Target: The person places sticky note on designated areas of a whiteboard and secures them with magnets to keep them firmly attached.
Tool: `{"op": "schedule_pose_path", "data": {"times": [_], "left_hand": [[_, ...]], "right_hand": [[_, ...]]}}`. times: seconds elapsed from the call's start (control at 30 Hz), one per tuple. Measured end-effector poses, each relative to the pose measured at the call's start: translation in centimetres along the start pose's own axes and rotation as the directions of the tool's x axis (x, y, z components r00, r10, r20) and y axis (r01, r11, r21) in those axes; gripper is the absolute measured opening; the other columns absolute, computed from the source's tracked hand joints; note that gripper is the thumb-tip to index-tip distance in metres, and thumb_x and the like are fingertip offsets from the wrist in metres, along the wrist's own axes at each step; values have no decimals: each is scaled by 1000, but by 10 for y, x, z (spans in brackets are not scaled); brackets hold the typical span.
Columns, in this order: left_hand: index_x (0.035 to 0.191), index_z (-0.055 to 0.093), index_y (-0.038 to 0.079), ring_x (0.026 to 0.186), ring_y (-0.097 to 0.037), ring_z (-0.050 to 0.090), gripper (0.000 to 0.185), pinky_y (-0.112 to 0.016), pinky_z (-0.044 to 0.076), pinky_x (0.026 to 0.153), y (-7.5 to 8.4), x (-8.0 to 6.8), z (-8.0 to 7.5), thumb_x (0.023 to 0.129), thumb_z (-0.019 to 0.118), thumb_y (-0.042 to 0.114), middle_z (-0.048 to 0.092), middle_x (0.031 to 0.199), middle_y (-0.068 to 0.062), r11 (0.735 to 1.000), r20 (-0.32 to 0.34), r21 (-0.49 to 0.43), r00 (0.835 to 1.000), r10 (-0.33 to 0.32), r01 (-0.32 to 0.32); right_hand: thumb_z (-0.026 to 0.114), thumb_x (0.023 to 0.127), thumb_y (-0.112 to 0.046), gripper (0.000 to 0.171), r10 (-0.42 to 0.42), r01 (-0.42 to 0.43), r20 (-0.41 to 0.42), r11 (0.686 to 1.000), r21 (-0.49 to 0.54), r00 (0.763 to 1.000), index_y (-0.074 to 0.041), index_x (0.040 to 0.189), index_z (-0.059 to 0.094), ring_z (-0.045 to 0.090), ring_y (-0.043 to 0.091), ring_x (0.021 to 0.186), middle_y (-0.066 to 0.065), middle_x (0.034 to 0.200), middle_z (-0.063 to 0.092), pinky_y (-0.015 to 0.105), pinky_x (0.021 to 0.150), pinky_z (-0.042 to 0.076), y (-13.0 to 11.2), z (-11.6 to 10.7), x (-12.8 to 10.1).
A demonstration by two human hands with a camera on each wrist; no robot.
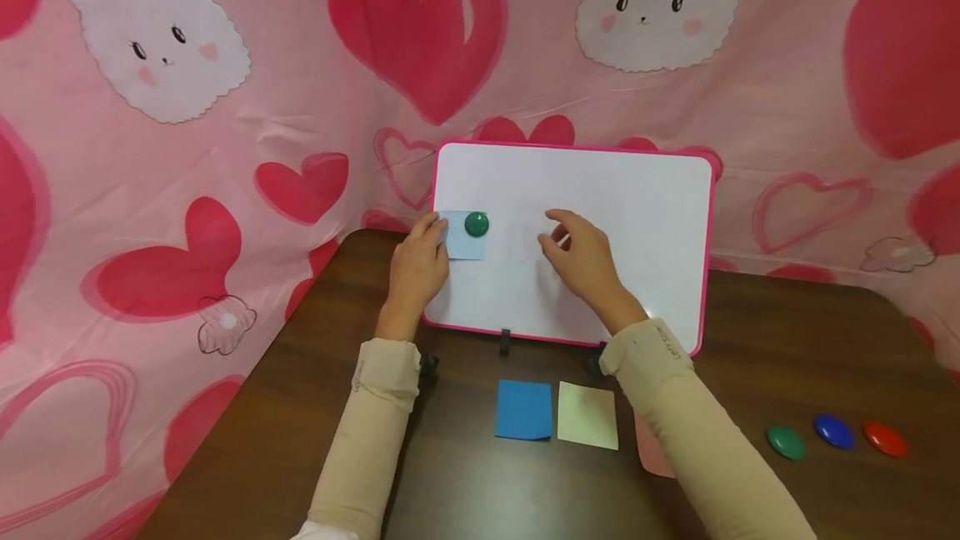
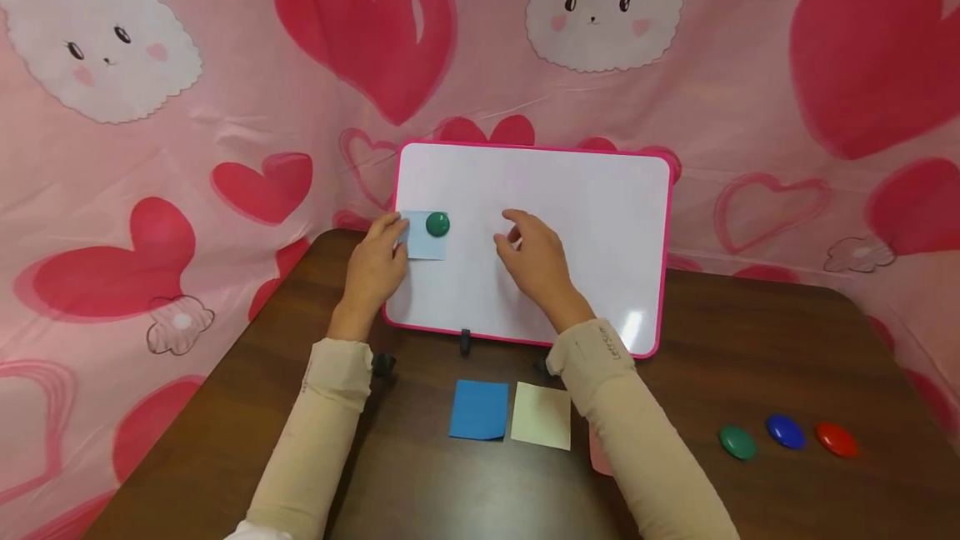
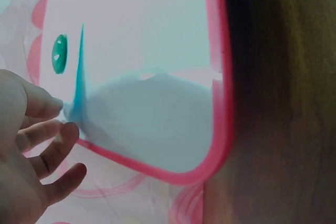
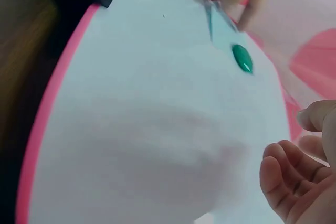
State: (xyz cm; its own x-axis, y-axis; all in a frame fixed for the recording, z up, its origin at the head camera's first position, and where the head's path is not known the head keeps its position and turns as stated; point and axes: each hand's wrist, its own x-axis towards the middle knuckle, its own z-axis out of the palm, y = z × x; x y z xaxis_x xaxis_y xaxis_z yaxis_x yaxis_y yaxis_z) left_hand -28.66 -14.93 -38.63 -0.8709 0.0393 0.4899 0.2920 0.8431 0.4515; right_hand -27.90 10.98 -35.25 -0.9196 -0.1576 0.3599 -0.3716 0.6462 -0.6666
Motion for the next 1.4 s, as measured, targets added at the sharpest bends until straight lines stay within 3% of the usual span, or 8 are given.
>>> {"op": "schedule_pose_path", "data": {"times": [0.3,0.43,0.53,0.73,0.87,0.97,1.2,1.4], "left_hand": [[121,72,6,111,-31,64,26,-47,49,97,15,-8,-9,101,58,14,67,122,-11,1000,131,8,991,-15,14],[114,75,7,111,-28,65,22,-44,50,97,33,-17,-12,100,59,14,70,118,-9,999,282,-17,958,48,-45],[114,75,9,108,-25,64,21,-42,50,97,47,-27,-11,100,62,16,71,115,-6,995,460,-78,883,94,-65],[113,75,12,92,-18,60,22,-38,52,87,68,-54,-4,96,69,24,69,99,3,988,742,-136,654,149,-71],[104,73,11,77,-15,57,22,-33,52,72,79,-78,4,93,72,30,62,83,4,995,803,-19,591,71,-95],[96,70,7,70,-16,54,30,-33,50,65,88,-96,11,89,77,36,57,78,0,988,805,84,593,9,-129],[104,70,0,69,-17,55,45,-34,52,64,99,-116,24,84,83,38,57,84,-7,970,743,215,663,-87,-114],[110,70,-2,73,-20,60,46,-38,56,68,100,-119,29,84,83,33,61,90,-12,968,718,228,689,-96,-103]], "right_hand": [[67,97,-14,31,-49,45,-68,997,-57,996,-2,126,67,61,24,78,10,89,66,34,61,50,34,-57,-62],[69,95,-12,27,-45,34,-113,995,-90,993,-4,121,69,62,22,73,7,85,69,25,58,48,52,-78,-93],[71,94,-13,28,-10,-6,-136,993,-117,991,-5,120,70,60,19,71,6,85,70,20,58,47,69,-91,-118],[72,95,-15,30,85,-109,-147,980,-165,986,-7,123,69,54,4,72,7,90,70,17,60,44,102,-118,-166],[68,98,-21,30,173,-197,-144,966,-168,974,-7,124,68,55,-1,70,6,90,70,18,57,44,119,-136,-195],[67,99,-23,30,234,-258,-153,951,-169,960,-7,124,68,56,-1,68,-1,85,69,18,56,42,129,-146,-213],[67,98,-26,31,320,-355,-186,913,-202,929,-4,120,69,49,-16,73,-31,85,59,15,57,39,153,-163,-245],[67,98,-25,29,305,-346,-174,881,-321,936,-2,117,68,50,-12,74,2,90,72,32,67,39,170,-169,-256]]}}
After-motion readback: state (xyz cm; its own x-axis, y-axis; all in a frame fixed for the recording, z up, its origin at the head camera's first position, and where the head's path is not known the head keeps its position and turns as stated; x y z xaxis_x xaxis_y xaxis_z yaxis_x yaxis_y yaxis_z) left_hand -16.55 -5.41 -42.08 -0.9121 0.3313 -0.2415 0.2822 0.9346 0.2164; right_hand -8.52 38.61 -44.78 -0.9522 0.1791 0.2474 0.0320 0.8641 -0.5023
